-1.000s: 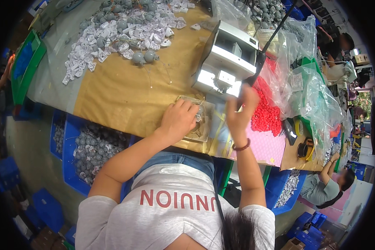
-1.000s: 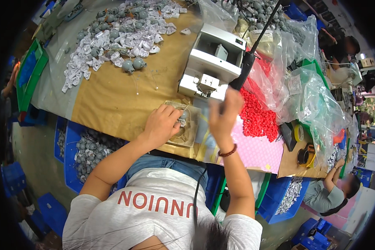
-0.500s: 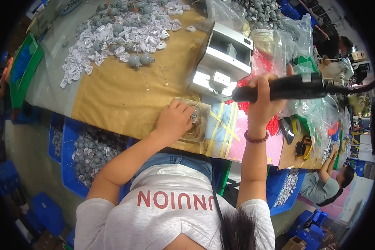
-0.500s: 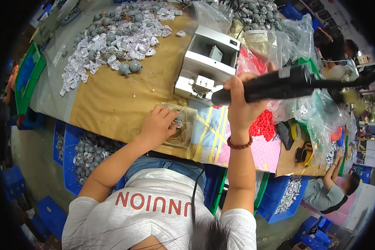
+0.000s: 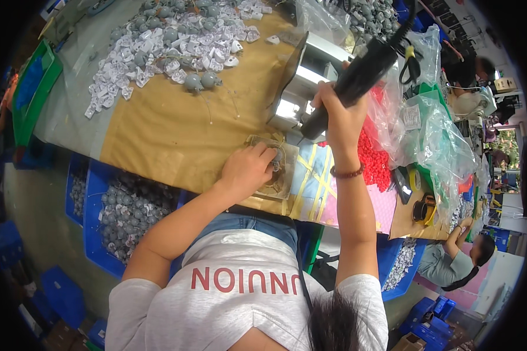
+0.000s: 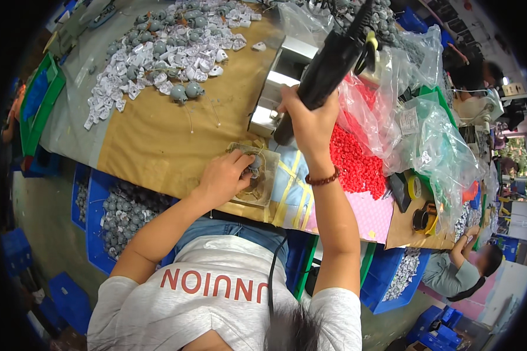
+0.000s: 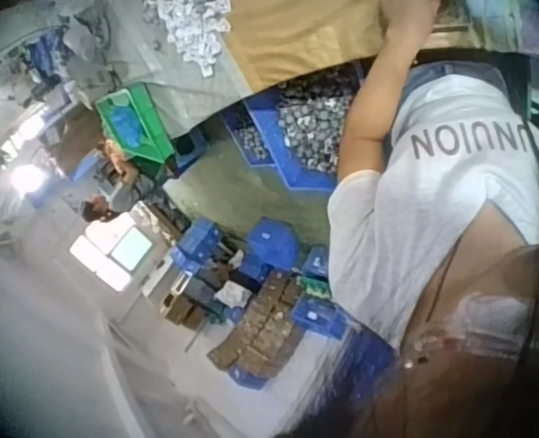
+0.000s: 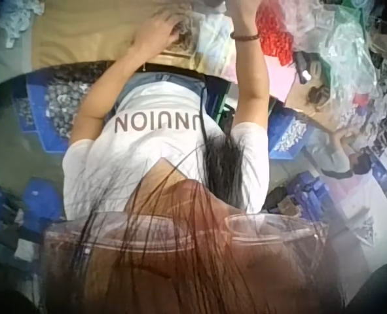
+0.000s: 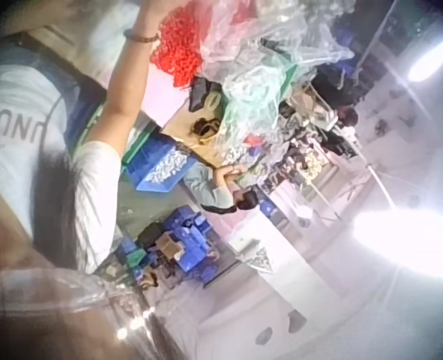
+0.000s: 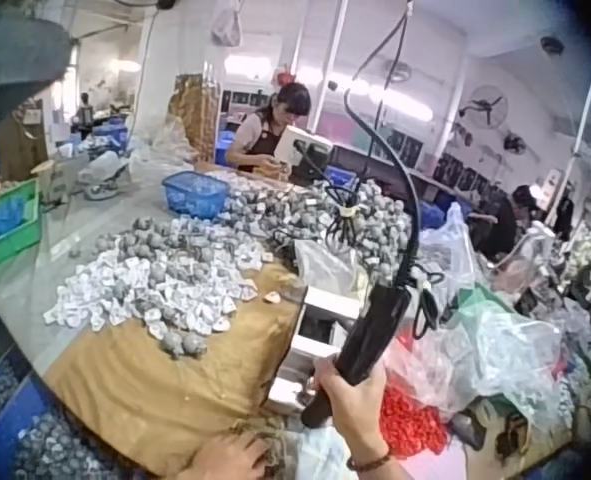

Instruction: Assembling small toy motor components using an electric screwdriver and applying labels.

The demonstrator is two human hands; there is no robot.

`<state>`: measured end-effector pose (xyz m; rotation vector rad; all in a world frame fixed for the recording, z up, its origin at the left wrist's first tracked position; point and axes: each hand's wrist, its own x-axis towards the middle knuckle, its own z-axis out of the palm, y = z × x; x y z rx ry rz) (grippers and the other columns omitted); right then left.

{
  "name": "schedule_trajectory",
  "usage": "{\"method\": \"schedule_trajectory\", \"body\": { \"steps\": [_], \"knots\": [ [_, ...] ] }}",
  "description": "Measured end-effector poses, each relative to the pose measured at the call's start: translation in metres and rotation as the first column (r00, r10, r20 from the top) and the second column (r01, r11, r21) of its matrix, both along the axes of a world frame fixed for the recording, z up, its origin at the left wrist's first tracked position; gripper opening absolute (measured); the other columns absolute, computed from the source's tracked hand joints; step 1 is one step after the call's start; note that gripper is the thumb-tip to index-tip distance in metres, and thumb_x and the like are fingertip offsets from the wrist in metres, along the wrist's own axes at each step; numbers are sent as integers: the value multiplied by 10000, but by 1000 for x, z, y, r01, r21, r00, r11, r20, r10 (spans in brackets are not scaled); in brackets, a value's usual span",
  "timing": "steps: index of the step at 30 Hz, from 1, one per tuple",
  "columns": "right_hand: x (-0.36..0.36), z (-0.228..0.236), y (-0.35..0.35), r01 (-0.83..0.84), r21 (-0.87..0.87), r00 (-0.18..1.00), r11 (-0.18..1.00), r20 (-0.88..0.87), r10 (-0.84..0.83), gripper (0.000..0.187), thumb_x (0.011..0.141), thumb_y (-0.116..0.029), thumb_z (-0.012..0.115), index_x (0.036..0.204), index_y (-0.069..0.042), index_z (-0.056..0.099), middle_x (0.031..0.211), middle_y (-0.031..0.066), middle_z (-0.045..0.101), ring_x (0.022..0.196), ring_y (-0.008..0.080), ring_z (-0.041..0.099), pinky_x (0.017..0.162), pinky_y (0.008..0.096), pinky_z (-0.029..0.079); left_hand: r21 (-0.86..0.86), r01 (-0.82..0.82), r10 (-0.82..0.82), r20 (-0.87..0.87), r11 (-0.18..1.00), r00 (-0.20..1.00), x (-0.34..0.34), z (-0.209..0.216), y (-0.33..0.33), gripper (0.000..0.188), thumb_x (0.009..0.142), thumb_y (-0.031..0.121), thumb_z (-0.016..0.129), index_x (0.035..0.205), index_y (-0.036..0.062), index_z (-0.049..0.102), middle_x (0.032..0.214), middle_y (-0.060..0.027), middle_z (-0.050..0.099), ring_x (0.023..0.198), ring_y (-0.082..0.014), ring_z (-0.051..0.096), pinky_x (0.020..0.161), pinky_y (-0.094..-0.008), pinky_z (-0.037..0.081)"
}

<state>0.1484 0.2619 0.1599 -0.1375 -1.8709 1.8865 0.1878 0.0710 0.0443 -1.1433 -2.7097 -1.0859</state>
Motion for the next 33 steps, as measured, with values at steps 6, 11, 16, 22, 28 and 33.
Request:
{"method": "schedule_trajectory", "body": {
  "steps": [6,11,16,22,28,33],
  "knots": [
    [19,-5,-3,50,26,981,998,-187,-44,493,836,79,694,1259,55,442,759,42,642,642,125,631,628,265,523,31,20,-20,2,999,1000,-1,4,-1,342,774,152,718,1101,75,654,931,-97,619,798,-332,633,684,-444,520],
    [-12,11,14,159,12,946,987,-289,-149,328,836,57,721,1086,18,514,754,23,657,617,103,627,617,246,515,-13,-1,1,11,1000,1000,0,4,0,329,779,161,717,1094,84,664,935,-95,622,808,-326,637,694,-442,523],
    [-26,-1,13,126,111,990,986,-84,-117,217,852,-49,717,967,5,541,731,65,638,638,149,639,622,272,503,16,10,-10,-37,1000,999,-1,-3,1,326,783,175,719,1094,91,671,953,-93,627,809,-326,644,705,-444,527],
    [18,-9,-15,0,-15,1000,1000,17,0,530,856,24,663,1327,66,423,763,61,625,634,146,615,629,285,504,-14,11,-11,8,1000,1000,-1,-1,0,332,787,177,717,1099,83,653,937,-95,614,807,-324,640,685,-448,523],
    [45,-21,-39,-22,-101,999,995,-33,19,562,848,81,674,1347,46,417,802,43,630,672,122,622,651,274,525,-18,15,-15,19,1000,1000,-1,4,-1,335,799,181,715,1109,79,635,933,-85,605,809,-319,640,682,-450,520],
    [49,-36,-38,-30,-56,997,998,-72,26,588,842,77,698,1367,49,434,812,24,625,692,103,621,683,253,520,-36,8,-8,9,999,1000,-1,5,0,344,797,186,719,1111,81,623,944,-82,599,814,-313,641,686,-440,519]
  ]
}}
